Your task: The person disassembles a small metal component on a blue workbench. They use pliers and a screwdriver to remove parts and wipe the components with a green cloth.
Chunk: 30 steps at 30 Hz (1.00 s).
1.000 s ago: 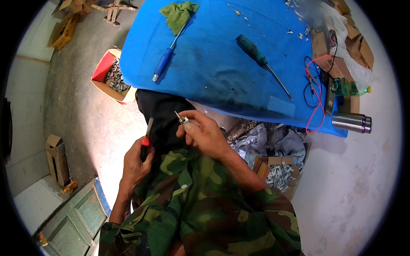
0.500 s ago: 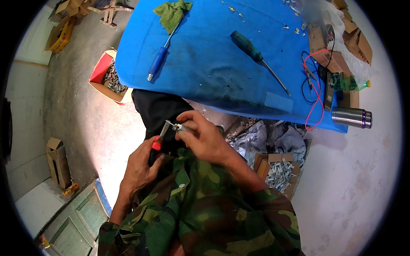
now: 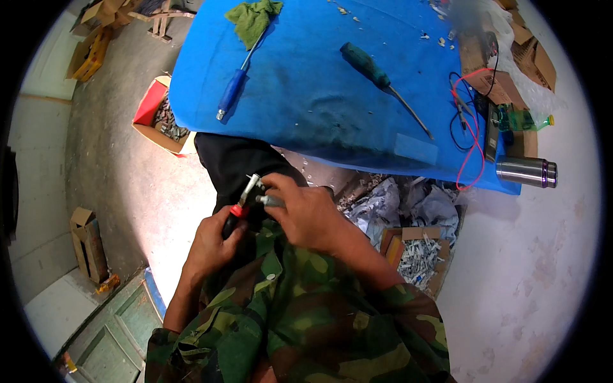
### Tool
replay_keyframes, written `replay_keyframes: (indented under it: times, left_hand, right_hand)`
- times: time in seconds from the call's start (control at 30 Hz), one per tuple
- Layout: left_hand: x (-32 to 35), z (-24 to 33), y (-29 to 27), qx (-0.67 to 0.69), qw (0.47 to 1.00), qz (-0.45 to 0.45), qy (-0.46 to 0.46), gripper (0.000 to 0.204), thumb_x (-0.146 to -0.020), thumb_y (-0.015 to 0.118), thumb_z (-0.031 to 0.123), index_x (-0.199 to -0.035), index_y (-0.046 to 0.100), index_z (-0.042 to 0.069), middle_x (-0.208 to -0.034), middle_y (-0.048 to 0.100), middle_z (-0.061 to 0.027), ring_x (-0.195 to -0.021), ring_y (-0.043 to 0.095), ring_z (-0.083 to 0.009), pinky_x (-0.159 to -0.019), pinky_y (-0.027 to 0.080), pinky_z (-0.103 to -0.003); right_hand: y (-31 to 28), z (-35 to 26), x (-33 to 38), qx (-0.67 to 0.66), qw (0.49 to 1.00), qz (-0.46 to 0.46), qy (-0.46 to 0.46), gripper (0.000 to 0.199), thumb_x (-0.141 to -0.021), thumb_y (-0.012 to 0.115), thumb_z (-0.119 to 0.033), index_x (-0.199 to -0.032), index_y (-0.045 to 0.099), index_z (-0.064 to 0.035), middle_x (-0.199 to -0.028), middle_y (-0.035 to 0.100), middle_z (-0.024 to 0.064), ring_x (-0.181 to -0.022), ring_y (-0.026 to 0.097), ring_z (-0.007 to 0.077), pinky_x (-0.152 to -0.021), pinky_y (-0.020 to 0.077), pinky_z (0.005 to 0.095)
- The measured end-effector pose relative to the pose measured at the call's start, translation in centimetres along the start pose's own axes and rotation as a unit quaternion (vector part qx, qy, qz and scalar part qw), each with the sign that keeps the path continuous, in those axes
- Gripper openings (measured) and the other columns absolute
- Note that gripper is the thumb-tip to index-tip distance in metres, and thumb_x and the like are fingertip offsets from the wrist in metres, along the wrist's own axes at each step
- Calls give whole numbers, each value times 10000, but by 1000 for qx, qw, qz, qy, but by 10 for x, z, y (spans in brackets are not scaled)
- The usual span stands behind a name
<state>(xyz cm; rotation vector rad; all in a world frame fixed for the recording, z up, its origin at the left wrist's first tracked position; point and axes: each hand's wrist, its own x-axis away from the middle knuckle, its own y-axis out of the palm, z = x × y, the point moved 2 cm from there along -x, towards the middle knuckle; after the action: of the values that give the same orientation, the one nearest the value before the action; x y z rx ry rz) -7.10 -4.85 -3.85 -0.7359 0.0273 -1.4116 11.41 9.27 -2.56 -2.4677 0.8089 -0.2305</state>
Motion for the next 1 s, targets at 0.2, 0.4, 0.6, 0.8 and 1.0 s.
replay_keyframes:
  times: [0.2, 0.4, 0.6, 0.8, 1.0]
  left_hand:
    - [-3, 10, 1, -82, 994, 60, 36, 411, -912, 728, 144, -1294, 629, 30, -1004, 702, -230, -942, 697, -419, -825, 556, -445]
    - [-7, 49, 23, -233, 957, 36, 167, 630, -871, 742, 121, -1436, 502, -17, -1332, 621, -199, -1199, 621, -381, -929, 559, -456]
    - [-1, 25, 8, -120, 981, 91, 124, 485, -919, 702, 79, -1382, 570, 14, -1207, 685, -226, -1103, 681, -413, -951, 543, -456]
    - [4, 11, -2, -51, 993, 105, 35, 432, -942, 700, 84, -1354, 594, 5, -1112, 695, -229, -1000, 702, -379, -874, 554, -423]
    - [5, 14, 12, -48, 990, 111, 66, 424, -937, 707, 86, -1342, 604, 19, -1083, 696, -217, -963, 702, -390, -853, 556, -423]
  right_hand:
    - [-8, -4, 13, -273, 949, 72, 138, 312, -1007, 653, -122, -1296, 570, -42, -993, 750, 130, -764, 704, 198, -694, 540, 302]
    - [-45, 21, 26, -411, 857, 282, 129, 222, -1053, 590, -136, -1245, 585, -25, -943, 711, 59, -699, 588, 62, -628, 460, 214]
    - [-30, 56, 47, -372, 863, 284, 192, 224, -1039, 598, -127, -1231, 565, -16, -980, 720, 80, -731, 613, 74, -632, 467, 219]
    - [8, 86, 52, -395, 856, 203, 265, 335, -981, 589, -67, -1300, 532, 21, -1090, 725, 134, -836, 675, 135, -681, 507, 250]
    - [-7, 73, 45, -509, 816, 141, 236, 433, -975, 550, -37, -1400, 504, 33, -1209, 697, 157, -938, 693, 166, -741, 545, 268]
